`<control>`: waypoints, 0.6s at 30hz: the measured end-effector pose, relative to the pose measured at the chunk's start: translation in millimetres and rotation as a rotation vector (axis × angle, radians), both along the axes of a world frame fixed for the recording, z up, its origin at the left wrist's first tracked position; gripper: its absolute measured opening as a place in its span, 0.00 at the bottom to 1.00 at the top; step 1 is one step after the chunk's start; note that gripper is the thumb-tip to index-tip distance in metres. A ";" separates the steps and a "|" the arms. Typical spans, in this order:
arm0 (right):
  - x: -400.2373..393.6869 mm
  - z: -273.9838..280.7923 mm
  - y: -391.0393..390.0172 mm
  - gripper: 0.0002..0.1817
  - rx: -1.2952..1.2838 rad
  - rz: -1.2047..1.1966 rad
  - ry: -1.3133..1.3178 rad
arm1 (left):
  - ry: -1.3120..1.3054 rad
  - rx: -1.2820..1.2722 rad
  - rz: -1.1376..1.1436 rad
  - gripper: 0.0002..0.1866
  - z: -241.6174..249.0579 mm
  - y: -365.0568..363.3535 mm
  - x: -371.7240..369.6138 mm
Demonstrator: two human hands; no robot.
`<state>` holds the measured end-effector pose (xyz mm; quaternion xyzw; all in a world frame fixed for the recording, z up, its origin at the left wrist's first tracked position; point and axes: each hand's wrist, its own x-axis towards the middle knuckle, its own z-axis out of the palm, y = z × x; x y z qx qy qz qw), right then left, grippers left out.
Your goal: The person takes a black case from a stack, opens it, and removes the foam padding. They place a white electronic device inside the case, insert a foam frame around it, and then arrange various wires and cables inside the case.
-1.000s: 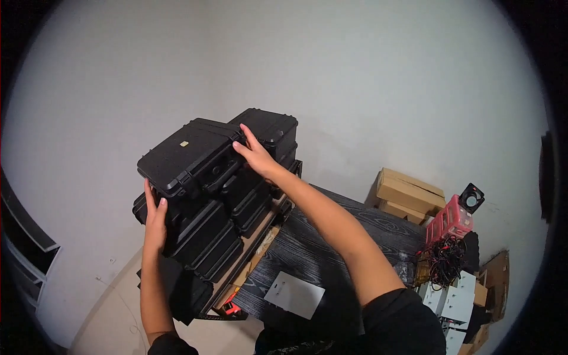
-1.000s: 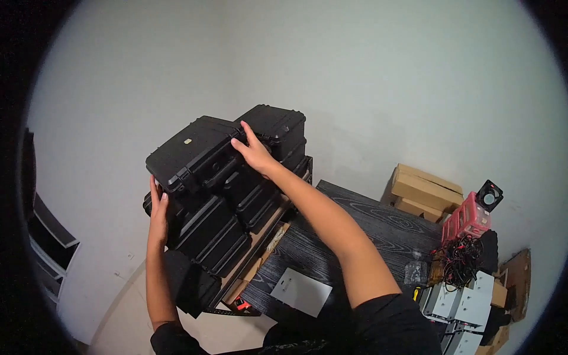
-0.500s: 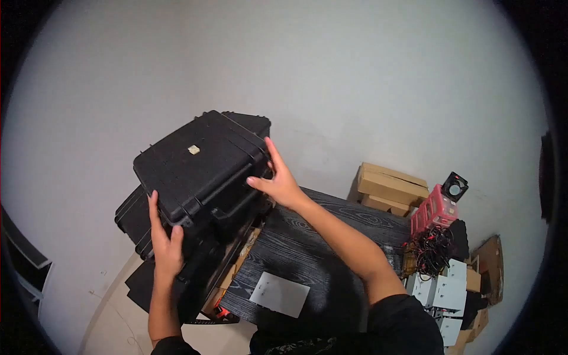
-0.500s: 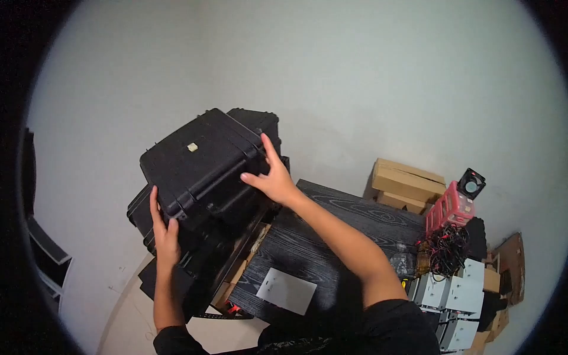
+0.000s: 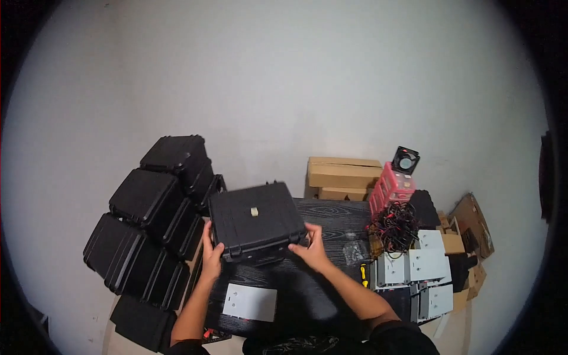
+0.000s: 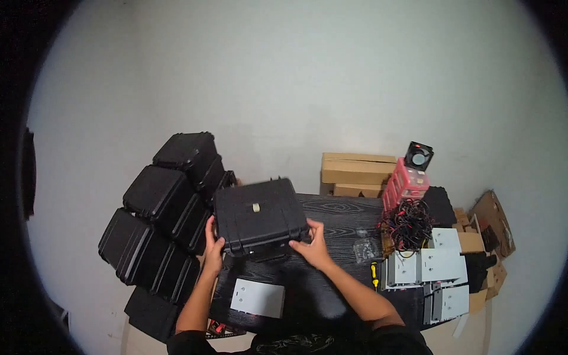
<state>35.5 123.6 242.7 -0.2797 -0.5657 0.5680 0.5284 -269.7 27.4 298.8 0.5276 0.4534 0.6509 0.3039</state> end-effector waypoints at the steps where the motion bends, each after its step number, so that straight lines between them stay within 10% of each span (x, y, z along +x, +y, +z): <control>1: 6.4 -24.9 -1.9 0.41 0.036 -0.032 -0.057 | -0.009 -0.038 -0.046 0.46 -17.8 7.1 -0.9; 9: 33.2 -137.8 -39.2 0.31 -0.182 -0.084 -0.110 | 0.056 -0.559 -0.072 0.44 -158.2 25.7 -2.3; 18: 51.3 -179.3 -55.1 0.27 -0.174 -0.110 -0.283 | 0.023 -0.537 -0.139 0.43 -210.1 45.8 1.0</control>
